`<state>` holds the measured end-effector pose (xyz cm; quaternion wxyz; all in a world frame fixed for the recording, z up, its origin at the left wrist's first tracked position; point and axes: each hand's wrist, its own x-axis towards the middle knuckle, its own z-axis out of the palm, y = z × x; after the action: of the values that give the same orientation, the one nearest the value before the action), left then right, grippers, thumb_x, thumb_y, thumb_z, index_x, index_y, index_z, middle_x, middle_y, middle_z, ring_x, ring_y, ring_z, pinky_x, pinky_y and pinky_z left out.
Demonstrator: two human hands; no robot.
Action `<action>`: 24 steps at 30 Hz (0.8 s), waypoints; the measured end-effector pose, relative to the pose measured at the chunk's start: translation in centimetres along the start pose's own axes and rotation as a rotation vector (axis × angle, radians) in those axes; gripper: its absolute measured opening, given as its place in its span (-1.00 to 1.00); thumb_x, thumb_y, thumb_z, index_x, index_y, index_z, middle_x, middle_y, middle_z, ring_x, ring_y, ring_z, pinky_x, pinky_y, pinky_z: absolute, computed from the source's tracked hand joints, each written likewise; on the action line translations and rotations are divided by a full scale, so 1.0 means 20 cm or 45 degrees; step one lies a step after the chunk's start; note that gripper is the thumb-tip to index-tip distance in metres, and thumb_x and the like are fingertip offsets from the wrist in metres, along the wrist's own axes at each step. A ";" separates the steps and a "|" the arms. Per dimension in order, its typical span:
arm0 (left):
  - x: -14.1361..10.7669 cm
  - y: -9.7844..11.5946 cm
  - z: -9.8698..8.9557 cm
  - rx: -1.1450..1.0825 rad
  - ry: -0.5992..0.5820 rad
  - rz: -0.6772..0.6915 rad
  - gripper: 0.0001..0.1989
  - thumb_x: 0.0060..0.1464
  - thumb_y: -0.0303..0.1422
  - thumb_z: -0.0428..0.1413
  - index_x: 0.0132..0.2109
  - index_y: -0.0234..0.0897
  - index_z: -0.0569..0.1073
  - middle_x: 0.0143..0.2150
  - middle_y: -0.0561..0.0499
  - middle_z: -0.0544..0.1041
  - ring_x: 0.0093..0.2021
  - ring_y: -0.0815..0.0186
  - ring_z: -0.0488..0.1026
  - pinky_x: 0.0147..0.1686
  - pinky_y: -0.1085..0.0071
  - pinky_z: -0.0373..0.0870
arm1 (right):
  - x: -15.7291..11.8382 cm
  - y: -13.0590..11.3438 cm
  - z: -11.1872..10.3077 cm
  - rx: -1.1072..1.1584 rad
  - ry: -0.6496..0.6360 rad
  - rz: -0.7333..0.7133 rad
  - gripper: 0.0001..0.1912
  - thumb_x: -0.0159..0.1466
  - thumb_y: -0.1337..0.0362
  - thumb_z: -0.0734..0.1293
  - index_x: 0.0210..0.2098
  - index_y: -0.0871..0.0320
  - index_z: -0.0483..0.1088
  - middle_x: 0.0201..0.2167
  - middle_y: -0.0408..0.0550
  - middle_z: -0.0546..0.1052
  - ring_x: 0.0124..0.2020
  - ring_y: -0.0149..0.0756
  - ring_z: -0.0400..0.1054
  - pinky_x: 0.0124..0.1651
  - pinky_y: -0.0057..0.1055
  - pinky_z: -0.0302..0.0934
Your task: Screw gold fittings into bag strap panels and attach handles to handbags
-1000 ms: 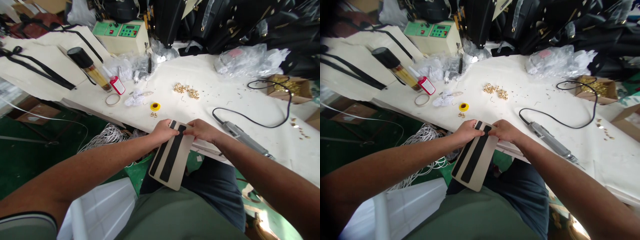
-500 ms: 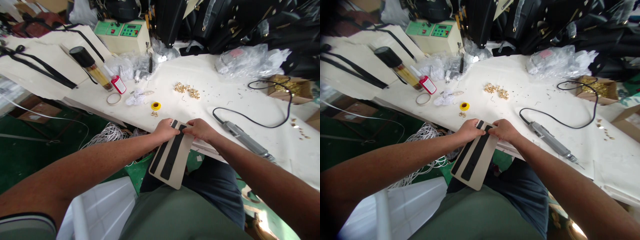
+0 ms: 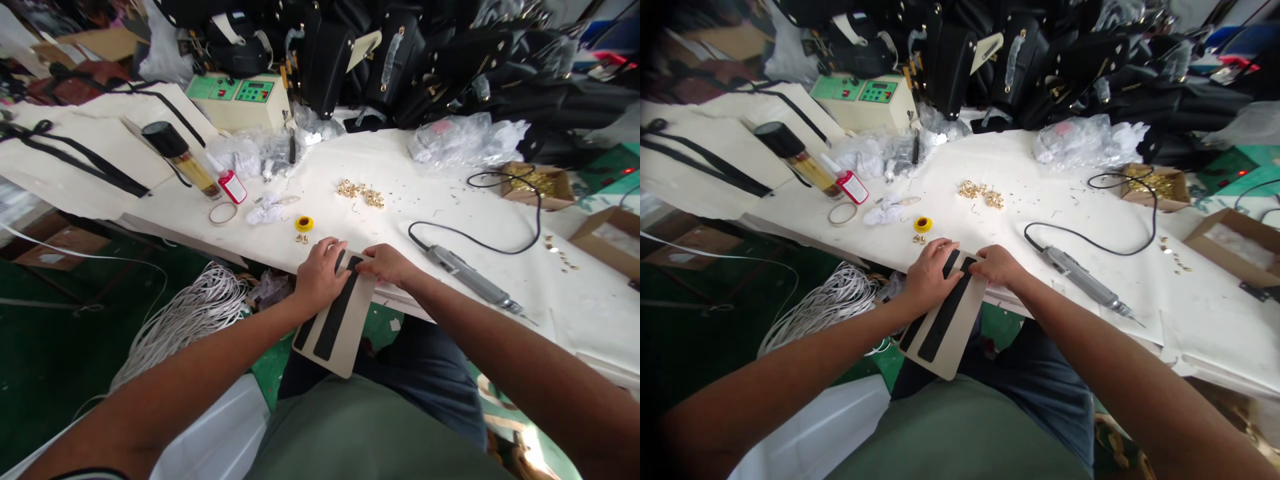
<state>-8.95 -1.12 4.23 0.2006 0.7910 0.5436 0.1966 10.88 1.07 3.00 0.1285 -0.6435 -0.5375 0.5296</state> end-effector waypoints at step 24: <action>0.06 -0.18 0.13 0.109 0.063 0.252 -0.71 0.22 -0.11 0.14 -0.04 -0.07 0.66 0.07 -0.01 0.69 0.15 -0.03 0.52 0.19 -0.01 0.43 | -0.27 0.00 -0.27 -0.420 0.558 -0.132 -0.53 0.27 -0.10 0.39 0.09 -0.09 0.54 -0.08 -0.17 0.69 -0.06 -0.21 0.56 -0.06 -0.38 0.31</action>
<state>-9.95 0.89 0.23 0.1328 0.8435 0.4756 0.2113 16.07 -1.22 8.15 0.1623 -0.7264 -0.6081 0.2760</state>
